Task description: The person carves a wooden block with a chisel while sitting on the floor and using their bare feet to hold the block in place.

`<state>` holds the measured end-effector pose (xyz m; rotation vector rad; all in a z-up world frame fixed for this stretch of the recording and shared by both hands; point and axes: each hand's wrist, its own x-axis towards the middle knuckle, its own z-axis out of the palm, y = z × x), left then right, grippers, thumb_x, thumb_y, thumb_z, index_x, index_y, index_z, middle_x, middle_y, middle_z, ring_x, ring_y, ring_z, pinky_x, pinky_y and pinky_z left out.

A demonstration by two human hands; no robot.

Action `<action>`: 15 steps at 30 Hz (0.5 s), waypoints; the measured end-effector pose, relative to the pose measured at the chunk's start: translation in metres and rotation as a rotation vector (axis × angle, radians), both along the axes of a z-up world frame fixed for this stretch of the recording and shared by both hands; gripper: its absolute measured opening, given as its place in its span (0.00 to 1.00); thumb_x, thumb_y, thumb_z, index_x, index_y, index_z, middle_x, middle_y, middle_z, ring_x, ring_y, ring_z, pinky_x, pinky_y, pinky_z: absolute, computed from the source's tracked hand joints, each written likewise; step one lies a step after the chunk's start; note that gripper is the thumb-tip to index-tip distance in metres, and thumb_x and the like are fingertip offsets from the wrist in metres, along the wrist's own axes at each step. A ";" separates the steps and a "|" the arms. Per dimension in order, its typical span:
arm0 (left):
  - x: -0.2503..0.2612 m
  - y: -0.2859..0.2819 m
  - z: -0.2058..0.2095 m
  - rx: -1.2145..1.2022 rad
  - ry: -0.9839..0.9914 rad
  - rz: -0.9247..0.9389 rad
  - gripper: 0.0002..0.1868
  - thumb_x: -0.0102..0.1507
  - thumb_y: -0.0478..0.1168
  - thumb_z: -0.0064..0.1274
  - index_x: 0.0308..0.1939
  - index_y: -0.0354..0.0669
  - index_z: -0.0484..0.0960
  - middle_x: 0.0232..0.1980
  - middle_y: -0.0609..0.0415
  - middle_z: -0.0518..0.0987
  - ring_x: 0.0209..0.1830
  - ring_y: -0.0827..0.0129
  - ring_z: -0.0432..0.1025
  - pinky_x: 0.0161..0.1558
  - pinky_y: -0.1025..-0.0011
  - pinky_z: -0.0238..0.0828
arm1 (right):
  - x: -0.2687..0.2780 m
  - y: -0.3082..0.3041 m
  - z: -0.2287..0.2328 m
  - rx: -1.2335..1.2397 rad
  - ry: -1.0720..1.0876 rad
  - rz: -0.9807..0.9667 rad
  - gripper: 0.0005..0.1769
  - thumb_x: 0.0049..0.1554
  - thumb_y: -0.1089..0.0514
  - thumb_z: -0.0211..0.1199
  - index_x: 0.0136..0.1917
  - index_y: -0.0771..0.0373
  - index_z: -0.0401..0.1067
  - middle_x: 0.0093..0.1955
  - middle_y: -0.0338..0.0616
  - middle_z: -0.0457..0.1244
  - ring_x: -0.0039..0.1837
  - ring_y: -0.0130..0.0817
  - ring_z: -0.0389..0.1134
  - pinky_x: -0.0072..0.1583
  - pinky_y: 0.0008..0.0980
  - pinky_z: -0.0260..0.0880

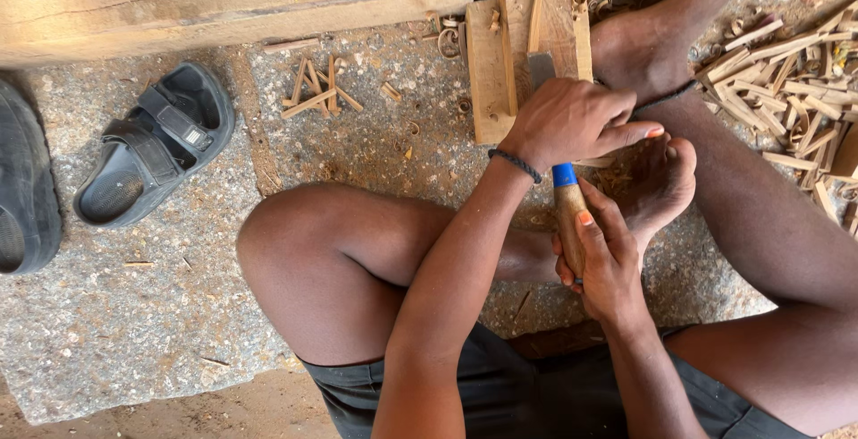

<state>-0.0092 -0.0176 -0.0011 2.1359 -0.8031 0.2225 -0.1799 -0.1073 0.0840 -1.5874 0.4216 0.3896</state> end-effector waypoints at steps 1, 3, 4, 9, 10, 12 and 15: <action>0.004 -0.001 -0.003 0.025 0.010 0.000 0.34 0.65 0.74 0.38 0.21 0.52 0.73 0.13 0.62 0.69 0.09 0.74 0.63 0.18 0.68 0.62 | 0.001 0.000 0.000 0.007 0.016 -0.008 0.28 0.68 0.52 0.43 0.79 0.60 0.55 0.35 0.49 0.61 0.25 0.28 0.56 0.27 0.26 0.57; 0.012 -0.003 -0.008 0.029 0.036 -0.045 0.35 0.65 0.75 0.37 0.19 0.54 0.70 0.13 0.65 0.66 0.09 0.77 0.60 0.17 0.72 0.59 | 0.002 0.000 0.002 0.022 0.051 -0.022 0.28 0.67 0.53 0.43 0.79 0.58 0.54 0.34 0.48 0.62 0.25 0.28 0.56 0.27 0.26 0.56; 0.015 -0.004 -0.011 0.032 0.051 -0.066 0.35 0.64 0.75 0.37 0.18 0.55 0.69 0.12 0.67 0.65 0.09 0.79 0.58 0.16 0.73 0.57 | 0.002 0.002 0.002 -0.003 0.025 -0.006 0.28 0.67 0.54 0.43 0.79 0.59 0.54 0.35 0.48 0.62 0.25 0.27 0.56 0.27 0.26 0.57; 0.023 -0.002 -0.021 0.032 -0.045 -0.014 0.35 0.65 0.76 0.35 0.18 0.57 0.67 0.13 0.68 0.60 0.10 0.80 0.54 0.17 0.74 0.54 | 0.004 0.012 0.004 -0.089 -0.072 0.065 0.25 0.69 0.56 0.42 0.78 0.60 0.55 0.35 0.46 0.60 0.29 0.26 0.58 0.29 0.25 0.60; 0.020 -0.003 -0.023 0.013 -0.093 0.012 0.34 0.65 0.76 0.35 0.18 0.58 0.68 0.14 0.68 0.60 0.11 0.80 0.54 0.17 0.74 0.53 | 0.002 0.014 0.004 -0.099 -0.051 0.062 0.25 0.69 0.55 0.43 0.78 0.60 0.55 0.35 0.46 0.60 0.29 0.26 0.58 0.29 0.26 0.58; 0.021 -0.004 -0.019 0.061 0.017 -0.039 0.34 0.63 0.77 0.36 0.18 0.58 0.68 0.14 0.69 0.61 0.10 0.80 0.55 0.16 0.74 0.56 | 0.006 0.018 0.003 -0.116 -0.030 0.055 0.24 0.69 0.55 0.43 0.77 0.60 0.55 0.34 0.45 0.60 0.28 0.28 0.57 0.28 0.26 0.55; 0.033 0.002 -0.016 0.110 -0.031 -0.003 0.36 0.62 0.78 0.38 0.18 0.55 0.68 0.14 0.65 0.61 0.11 0.77 0.58 0.16 0.70 0.60 | 0.007 0.024 0.002 -0.100 -0.177 0.113 0.27 0.70 0.56 0.41 0.80 0.60 0.51 0.39 0.42 0.59 0.34 0.25 0.58 0.32 0.24 0.60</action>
